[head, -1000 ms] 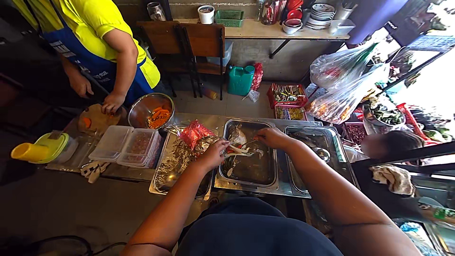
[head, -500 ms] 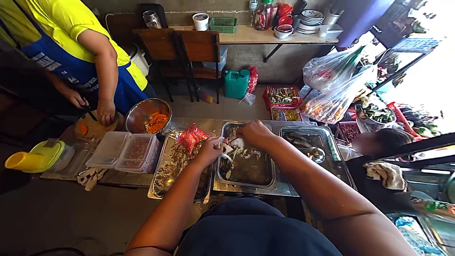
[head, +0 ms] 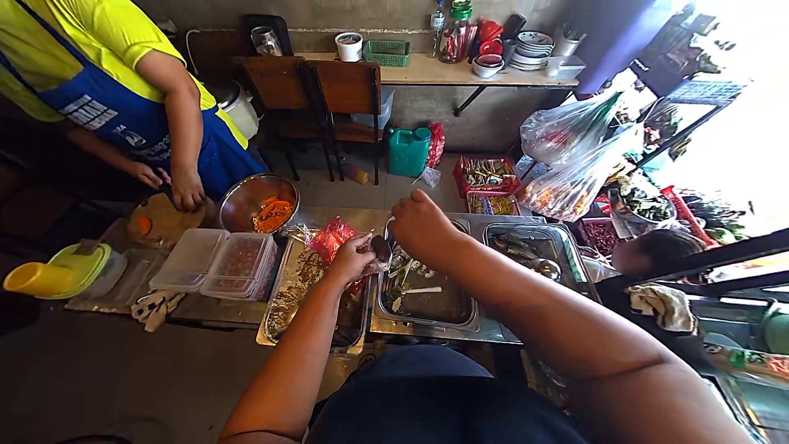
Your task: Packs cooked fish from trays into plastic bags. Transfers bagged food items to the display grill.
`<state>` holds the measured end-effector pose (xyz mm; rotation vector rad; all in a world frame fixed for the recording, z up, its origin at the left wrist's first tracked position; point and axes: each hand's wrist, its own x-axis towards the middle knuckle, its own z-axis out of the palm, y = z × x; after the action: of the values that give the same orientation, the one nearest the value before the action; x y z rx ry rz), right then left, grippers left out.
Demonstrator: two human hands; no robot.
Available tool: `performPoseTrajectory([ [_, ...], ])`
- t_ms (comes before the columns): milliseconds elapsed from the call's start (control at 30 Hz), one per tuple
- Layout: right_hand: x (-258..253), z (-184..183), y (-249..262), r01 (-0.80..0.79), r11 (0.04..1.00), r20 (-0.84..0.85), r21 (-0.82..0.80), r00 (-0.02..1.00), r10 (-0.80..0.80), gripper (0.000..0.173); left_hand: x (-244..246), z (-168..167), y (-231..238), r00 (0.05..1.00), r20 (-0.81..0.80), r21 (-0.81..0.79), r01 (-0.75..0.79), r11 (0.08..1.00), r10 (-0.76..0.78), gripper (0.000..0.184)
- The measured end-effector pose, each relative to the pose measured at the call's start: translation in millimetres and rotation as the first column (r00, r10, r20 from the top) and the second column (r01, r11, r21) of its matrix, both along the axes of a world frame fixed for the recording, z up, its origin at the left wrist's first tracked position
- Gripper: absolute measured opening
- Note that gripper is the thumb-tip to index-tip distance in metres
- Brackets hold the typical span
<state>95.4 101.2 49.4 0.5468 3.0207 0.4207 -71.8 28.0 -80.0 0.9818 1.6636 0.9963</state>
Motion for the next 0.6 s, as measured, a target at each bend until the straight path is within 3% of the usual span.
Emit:
performPoseTrajectory([
  [100,34.9,11.4,1.2,0.033,0.999,-0.165,-0.033,0.986,-0.038,0.013,-1.5,3.0,-3.5,0.999,0.026,-0.003,-0.024,1.000,0.024,0.058],
  [200,82.5,0.4,15.8,0.165,0.977,-0.264,-0.136,0.944,-0.197,0.014,-2.1,20.6,-9.8,0.997,0.057,0.015,-0.062,0.998,0.061,0.057],
  [267,115.2,-26.5,29.9,0.298,0.917,-0.232,-0.263,0.903,-0.360,0.008,-4.2,26.6,-12.5,0.993,0.083,0.018,-0.091,0.996,0.089,0.056],
  [367,158.9,-90.6,40.4,0.442,0.790,-0.084,-0.425,0.849,-0.521,0.018,-9.9,10.2,-13.5,0.987,0.112,-0.024,-0.110,0.994,0.112,0.055],
  [433,179.0,-125.6,42.6,0.497,0.740,-0.024,-0.452,0.823,-0.568,0.023,-8.5,12.5,-12.4,0.981,0.170,-0.010,-0.098,0.995,0.098,0.053],
  [600,212.6,-171.3,29.6,0.511,0.742,-0.053,-0.434,0.808,-0.587,0.027,-5.2,16.6,-13.5,0.985,0.135,0.012,-0.111,0.994,0.109,0.055],
])
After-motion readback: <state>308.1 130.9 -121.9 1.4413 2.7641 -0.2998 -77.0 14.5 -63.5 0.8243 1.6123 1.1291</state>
